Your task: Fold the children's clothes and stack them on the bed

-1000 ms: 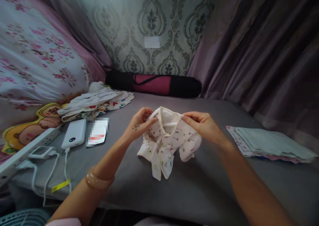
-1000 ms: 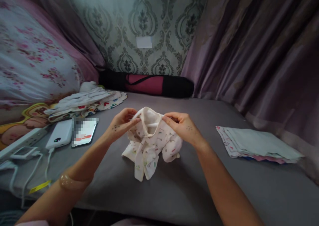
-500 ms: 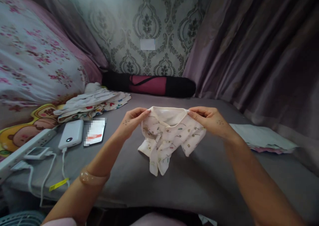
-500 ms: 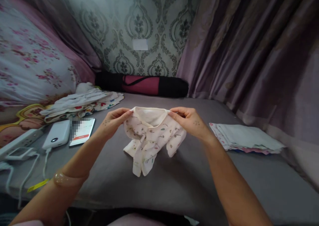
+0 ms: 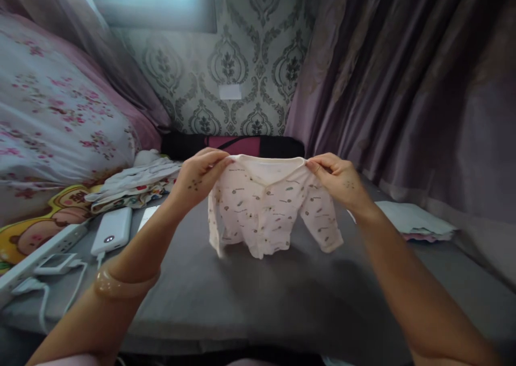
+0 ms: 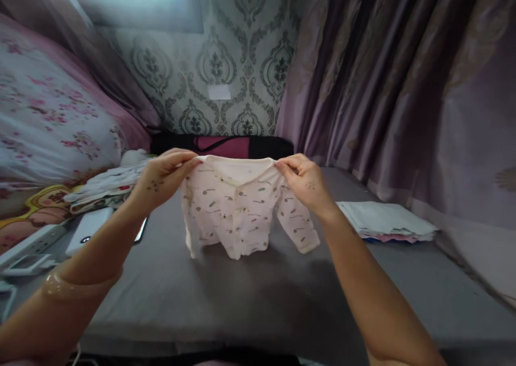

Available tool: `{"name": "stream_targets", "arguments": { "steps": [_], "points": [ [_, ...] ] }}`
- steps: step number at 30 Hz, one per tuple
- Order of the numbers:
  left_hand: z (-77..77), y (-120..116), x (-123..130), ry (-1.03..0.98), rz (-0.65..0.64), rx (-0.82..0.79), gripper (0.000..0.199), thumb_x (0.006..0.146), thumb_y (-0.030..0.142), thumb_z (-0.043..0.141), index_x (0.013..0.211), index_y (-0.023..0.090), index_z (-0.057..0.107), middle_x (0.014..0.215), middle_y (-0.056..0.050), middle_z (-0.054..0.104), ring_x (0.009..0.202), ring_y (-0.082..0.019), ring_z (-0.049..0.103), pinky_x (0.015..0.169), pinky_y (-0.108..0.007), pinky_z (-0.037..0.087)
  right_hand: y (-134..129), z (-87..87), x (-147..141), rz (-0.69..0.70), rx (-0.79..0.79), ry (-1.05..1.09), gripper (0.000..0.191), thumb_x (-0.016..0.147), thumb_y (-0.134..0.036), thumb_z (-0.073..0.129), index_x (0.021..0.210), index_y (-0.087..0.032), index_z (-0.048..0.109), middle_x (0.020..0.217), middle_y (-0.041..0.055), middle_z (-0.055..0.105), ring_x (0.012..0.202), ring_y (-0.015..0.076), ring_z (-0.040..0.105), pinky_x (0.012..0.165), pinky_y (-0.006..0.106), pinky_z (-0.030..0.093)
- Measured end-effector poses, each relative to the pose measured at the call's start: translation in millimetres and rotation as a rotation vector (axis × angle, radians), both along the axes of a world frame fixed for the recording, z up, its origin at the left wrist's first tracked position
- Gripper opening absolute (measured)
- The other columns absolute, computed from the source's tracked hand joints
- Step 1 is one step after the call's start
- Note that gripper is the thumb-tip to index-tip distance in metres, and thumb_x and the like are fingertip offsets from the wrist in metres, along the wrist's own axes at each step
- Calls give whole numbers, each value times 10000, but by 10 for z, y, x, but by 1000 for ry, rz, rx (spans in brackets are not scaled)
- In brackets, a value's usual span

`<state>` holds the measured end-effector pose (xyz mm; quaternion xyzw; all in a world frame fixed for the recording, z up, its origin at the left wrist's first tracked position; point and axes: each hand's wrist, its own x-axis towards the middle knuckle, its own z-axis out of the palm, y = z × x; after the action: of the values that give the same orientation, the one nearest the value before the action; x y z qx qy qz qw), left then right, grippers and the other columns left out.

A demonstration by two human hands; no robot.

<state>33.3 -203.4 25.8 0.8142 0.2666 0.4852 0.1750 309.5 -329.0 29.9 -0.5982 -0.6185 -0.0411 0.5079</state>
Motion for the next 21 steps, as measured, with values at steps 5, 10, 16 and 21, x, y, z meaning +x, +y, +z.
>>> {"name": "stream_targets", "arguments": {
  "steps": [5, 10, 16, 21],
  "points": [
    [71, 52, 17, 87, 52, 125, 289, 872, 435, 550, 958, 231, 737, 827, -42, 601, 792, -171, 561, 696, -277, 455, 122, 55, -55, -91, 54, 124, 426, 876, -553, 511, 876, -173, 702, 761, 44, 667, 721, 192, 589, 606, 288, 424],
    [-5, 127, 114, 81, -106, -24, 297, 849, 444, 576, 915, 202, 736, 814, -32, 633, 756, -155, 563, 673, -256, 433, 37, 186, -113, -314, 138, -141, 375, 961, -468, 418, 920, -195, 671, 820, 59, 658, 752, 190, 589, 616, 282, 386],
    [-50, 77, 315, -144, -328, -521, 372, 762, 506, 645, 904, 164, 676, 828, -36, 664, 741, -156, 578, 678, -273, 473, -152, 238, -62, -536, 117, -566, 410, 1013, -442, 292, 1042, -215, 632, 893, 62, 622, 807, 176, 570, 567, 264, 332],
    [-116, 96, 563, -231, -82, -373, 288, 847, 454, 521, 865, 179, 607, 728, -4, 581, 662, -138, 522, 581, -233, 404, -211, 289, 17, -523, 56, -733, 433, 1015, -451, 272, 1029, -226, 642, 891, 58, 616, 848, 173, 563, 556, 259, 332]
  ]
}}
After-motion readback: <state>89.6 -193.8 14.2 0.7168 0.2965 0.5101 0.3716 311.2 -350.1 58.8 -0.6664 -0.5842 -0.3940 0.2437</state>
